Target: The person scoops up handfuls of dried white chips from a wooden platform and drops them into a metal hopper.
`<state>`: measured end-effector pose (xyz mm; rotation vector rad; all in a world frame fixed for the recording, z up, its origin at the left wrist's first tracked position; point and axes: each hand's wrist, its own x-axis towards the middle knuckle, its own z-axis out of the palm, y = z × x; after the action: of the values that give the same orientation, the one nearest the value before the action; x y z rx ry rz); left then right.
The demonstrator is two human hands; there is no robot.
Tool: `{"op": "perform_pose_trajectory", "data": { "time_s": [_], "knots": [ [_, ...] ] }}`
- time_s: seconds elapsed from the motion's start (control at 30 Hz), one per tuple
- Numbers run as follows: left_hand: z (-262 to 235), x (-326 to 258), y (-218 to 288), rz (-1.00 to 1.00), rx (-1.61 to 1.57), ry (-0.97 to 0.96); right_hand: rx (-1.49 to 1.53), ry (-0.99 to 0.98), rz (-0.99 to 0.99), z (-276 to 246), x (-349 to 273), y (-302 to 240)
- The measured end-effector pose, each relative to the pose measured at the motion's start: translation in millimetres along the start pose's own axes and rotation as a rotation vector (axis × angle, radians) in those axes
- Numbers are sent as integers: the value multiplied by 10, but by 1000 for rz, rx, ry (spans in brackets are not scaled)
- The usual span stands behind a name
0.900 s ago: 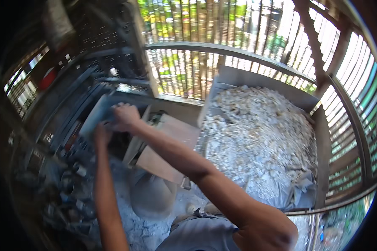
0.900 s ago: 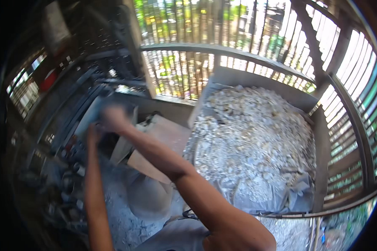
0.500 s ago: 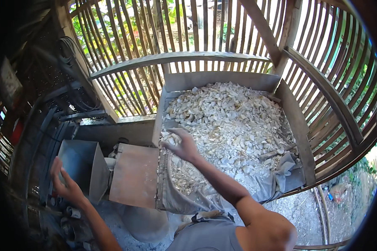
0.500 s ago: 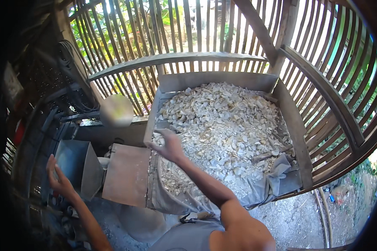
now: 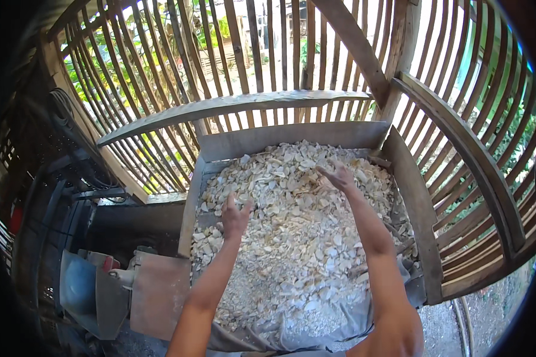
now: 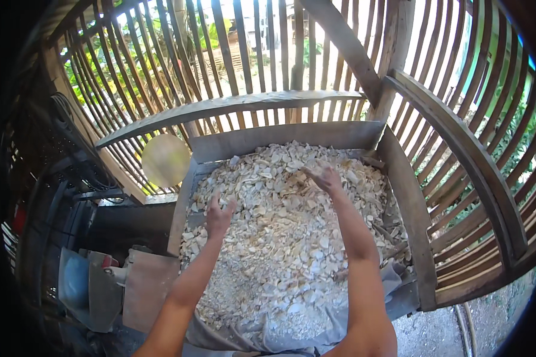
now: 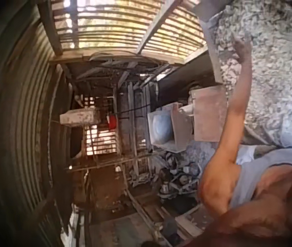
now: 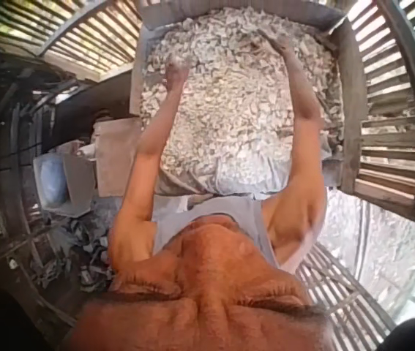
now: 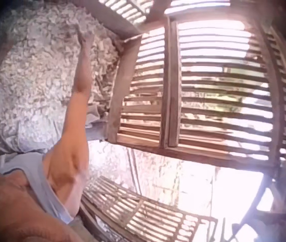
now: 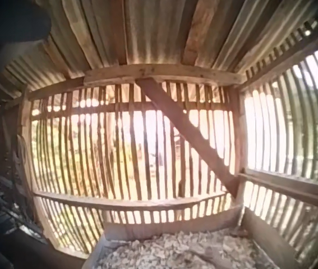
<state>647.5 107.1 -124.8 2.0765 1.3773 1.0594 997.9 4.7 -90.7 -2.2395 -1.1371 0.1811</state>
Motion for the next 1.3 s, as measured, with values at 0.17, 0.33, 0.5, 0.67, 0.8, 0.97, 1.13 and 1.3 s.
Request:
{"op": "perform_pose_trajectory", "data": {
  "time_s": [0.17, 0.33, 0.5, 0.67, 0.8, 0.97, 1.13, 1.3],
  "knots": [
    [494, 851, -50, 13, 190, -12, 1, -183, -57, 68, 989, 192],
    [810, 1660, -248, -69, 299, -98, 22, -382, 74, 286, 1688, 239],
    [1306, 2045, -201, -227, 191, -442, 94, -576, 122, 549, 2043, 304],
    [1544, 2108, -138, -107, 154, -579, 161, -448, -1, 540, 1769, -63],
    [1514, 1839, -62, -42, -87, -563, 402, -703, 122, 582, 1495, -264],
    [1129, 1074, 265, 7, -439, -699, 452, -849, -101, 516, 1057, 105],
    [222, 21, 347, 283, -245, -688, 248, -746, -319, 102, -145, -194],
    [-413, -148, 407, 630, -145, -725, 172, -718, -531, -339, -531, -286]
  ]
}}
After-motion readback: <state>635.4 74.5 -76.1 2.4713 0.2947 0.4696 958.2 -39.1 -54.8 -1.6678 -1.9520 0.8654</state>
